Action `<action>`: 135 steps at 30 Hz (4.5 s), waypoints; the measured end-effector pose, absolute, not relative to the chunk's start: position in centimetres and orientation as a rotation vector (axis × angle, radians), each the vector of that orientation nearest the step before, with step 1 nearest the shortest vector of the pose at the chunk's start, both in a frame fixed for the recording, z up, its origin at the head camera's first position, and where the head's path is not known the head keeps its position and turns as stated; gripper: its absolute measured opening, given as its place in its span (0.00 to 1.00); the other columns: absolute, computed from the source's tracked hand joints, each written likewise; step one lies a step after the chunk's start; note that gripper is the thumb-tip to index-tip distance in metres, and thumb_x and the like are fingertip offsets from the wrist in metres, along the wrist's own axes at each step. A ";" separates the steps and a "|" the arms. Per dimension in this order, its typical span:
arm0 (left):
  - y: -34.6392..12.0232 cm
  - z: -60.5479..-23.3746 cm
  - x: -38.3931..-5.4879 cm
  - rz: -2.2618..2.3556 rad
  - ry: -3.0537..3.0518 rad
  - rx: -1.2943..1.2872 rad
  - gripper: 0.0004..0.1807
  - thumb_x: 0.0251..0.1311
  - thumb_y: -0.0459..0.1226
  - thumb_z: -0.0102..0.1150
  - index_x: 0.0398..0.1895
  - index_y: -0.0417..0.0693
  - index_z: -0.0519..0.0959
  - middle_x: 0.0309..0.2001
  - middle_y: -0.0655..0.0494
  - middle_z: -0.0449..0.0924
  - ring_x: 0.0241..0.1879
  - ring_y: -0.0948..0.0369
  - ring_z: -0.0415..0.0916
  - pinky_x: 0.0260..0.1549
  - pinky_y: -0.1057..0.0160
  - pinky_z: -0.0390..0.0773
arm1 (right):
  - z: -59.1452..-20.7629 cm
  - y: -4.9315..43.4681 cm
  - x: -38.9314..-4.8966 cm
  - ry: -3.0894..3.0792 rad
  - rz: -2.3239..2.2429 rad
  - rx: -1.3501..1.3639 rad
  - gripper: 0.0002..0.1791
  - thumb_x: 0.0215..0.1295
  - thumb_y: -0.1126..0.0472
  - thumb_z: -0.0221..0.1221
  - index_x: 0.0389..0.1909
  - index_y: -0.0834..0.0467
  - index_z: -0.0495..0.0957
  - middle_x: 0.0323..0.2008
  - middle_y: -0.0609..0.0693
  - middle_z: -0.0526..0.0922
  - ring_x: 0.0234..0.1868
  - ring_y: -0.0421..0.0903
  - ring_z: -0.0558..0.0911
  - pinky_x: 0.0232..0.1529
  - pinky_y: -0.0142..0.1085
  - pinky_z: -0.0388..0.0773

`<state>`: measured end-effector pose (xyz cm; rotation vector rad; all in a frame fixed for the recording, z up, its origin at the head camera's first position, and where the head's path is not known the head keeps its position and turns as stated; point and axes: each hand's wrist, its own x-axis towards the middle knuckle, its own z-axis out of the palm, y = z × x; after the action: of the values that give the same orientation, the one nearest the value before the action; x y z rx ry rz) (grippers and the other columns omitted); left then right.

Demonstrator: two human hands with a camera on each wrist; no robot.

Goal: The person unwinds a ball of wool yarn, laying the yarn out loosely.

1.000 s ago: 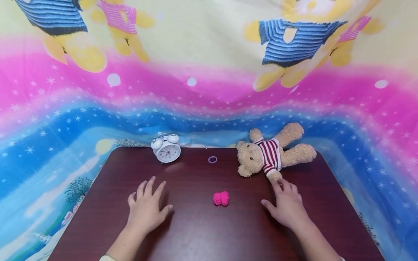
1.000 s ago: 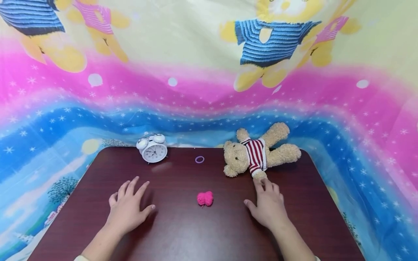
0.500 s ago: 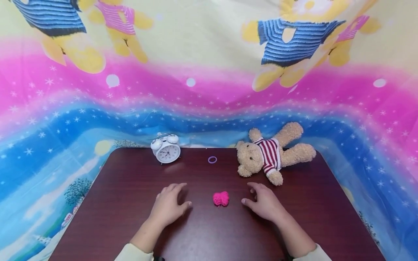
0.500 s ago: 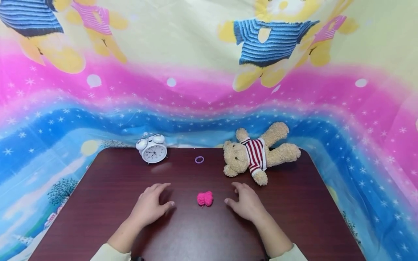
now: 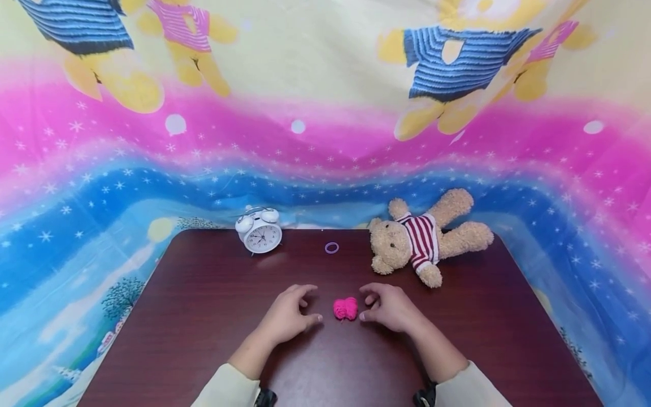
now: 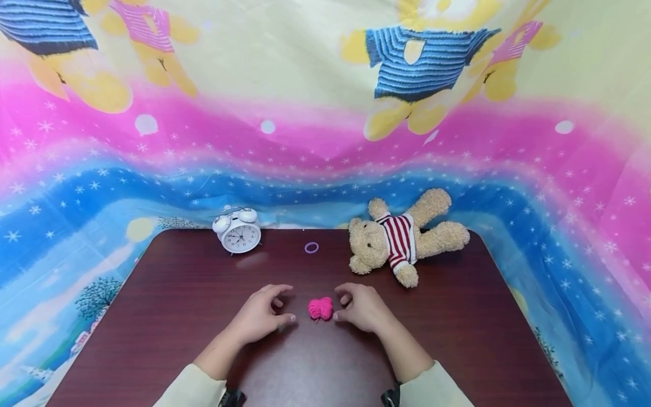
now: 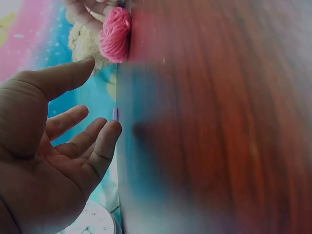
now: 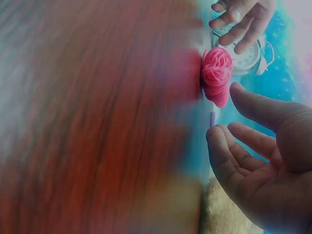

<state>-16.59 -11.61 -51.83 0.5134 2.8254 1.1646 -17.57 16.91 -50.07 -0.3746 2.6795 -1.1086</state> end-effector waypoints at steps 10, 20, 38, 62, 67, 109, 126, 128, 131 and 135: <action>-9.6 -52.3 -17.4 1.280 2.691 0.557 0.33 0.51 0.40 0.81 0.60 0.40 0.80 0.47 0.49 0.84 0.36 0.59 0.81 0.38 0.62 0.80 | -50.4 15.8 -18.3 2.649 -1.105 -0.419 0.30 0.51 0.60 0.79 0.56 0.61 0.82 0.33 0.47 0.85 0.32 0.38 0.81 0.39 0.38 0.79; -8.2 -52.8 -18.0 1.244 2.652 0.541 0.30 0.51 0.42 0.81 0.58 0.44 0.83 0.42 0.55 0.86 0.32 0.68 0.79 0.35 0.65 0.80 | -50.8 15.2 -18.7 2.600 -1.095 -0.414 0.27 0.51 0.62 0.79 0.53 0.61 0.82 0.29 0.43 0.83 0.31 0.40 0.80 0.37 0.38 0.78; -7.8 -52.9 -18.1 1.392 2.606 0.509 0.15 0.53 0.36 0.76 0.44 0.46 0.87 0.33 0.61 0.86 0.33 0.65 0.83 0.35 0.66 0.83 | -50.1 15.0 -18.8 2.558 -1.184 -0.454 0.20 0.56 0.63 0.76 0.49 0.60 0.83 0.30 0.45 0.83 0.31 0.41 0.80 0.34 0.35 0.79; -8.2 -50.8 -16.6 1.677 2.342 0.446 0.14 0.53 0.32 0.73 0.44 0.43 0.85 0.38 0.53 0.86 0.39 0.58 0.84 0.39 0.66 0.83 | -49.8 15.9 -18.8 2.284 -1.424 -0.468 0.25 0.58 0.72 0.71 0.59 0.63 0.81 0.40 0.53 0.86 0.39 0.47 0.84 0.36 0.34 0.82; -8.1 -50.0 -16.2 1.698 2.291 0.472 0.14 0.53 0.31 0.73 0.44 0.42 0.85 0.39 0.52 0.85 0.39 0.58 0.83 0.40 0.66 0.82 | -49.9 16.1 -19.0 2.247 -1.428 -0.521 0.23 0.58 0.74 0.67 0.56 0.58 0.86 0.44 0.53 0.87 0.41 0.48 0.81 0.37 0.33 0.79; -9.8 -50.0 -15.7 2.013 2.087 0.149 0.17 0.58 0.28 0.70 0.49 0.36 0.77 0.42 0.44 0.84 0.39 0.58 0.85 0.41 0.62 0.83 | -46.4 18.9 -16.6 2.365 -1.402 -0.500 0.06 0.68 0.56 0.68 0.41 0.52 0.88 0.31 0.48 0.84 0.35 0.45 0.79 0.36 0.36 0.77; -11.3 -50.4 -15.7 2.015 2.051 0.206 0.32 0.55 0.26 0.69 0.65 0.43 0.72 0.48 0.43 0.80 0.43 0.54 0.79 0.41 0.66 0.82 | -46.1 22.1 -16.7 2.354 -1.519 -0.337 0.08 0.70 0.56 0.67 0.43 0.56 0.87 0.43 0.54 0.86 0.44 0.65 0.85 0.46 0.56 0.84; -11.4 -50.5 -15.7 2.030 2.013 0.218 0.37 0.55 0.25 0.68 0.71 0.45 0.69 0.51 0.43 0.79 0.44 0.54 0.80 0.42 0.66 0.82 | -46.1 22.3 -16.7 2.351 -1.522 -0.323 0.09 0.70 0.56 0.67 0.43 0.56 0.86 0.43 0.55 0.86 0.44 0.66 0.84 0.47 0.57 0.83; -11.4 -50.6 -15.6 2.049 1.953 0.227 0.37 0.56 0.26 0.68 0.71 0.40 0.70 0.54 0.42 0.79 0.47 0.56 0.81 0.45 0.65 0.83 | -46.0 22.5 -16.7 2.342 -1.527 -0.311 0.09 0.70 0.55 0.67 0.44 0.56 0.86 0.43 0.57 0.86 0.45 0.65 0.84 0.48 0.55 0.84; -11.6 -50.7 -15.6 2.092 1.888 0.202 0.31 0.60 0.28 0.70 0.67 0.33 0.72 0.54 0.42 0.80 0.48 0.55 0.82 0.47 0.64 0.83 | -45.8 22.9 -16.5 2.340 -1.532 -0.333 0.10 0.71 0.55 0.66 0.44 0.58 0.86 0.40 0.59 0.85 0.45 0.65 0.84 0.47 0.53 0.84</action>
<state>-15.62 -11.59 -50.72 0.2024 1.8875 2.0920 -16.52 22.95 -45.85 -0.3327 2.3400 -1.5321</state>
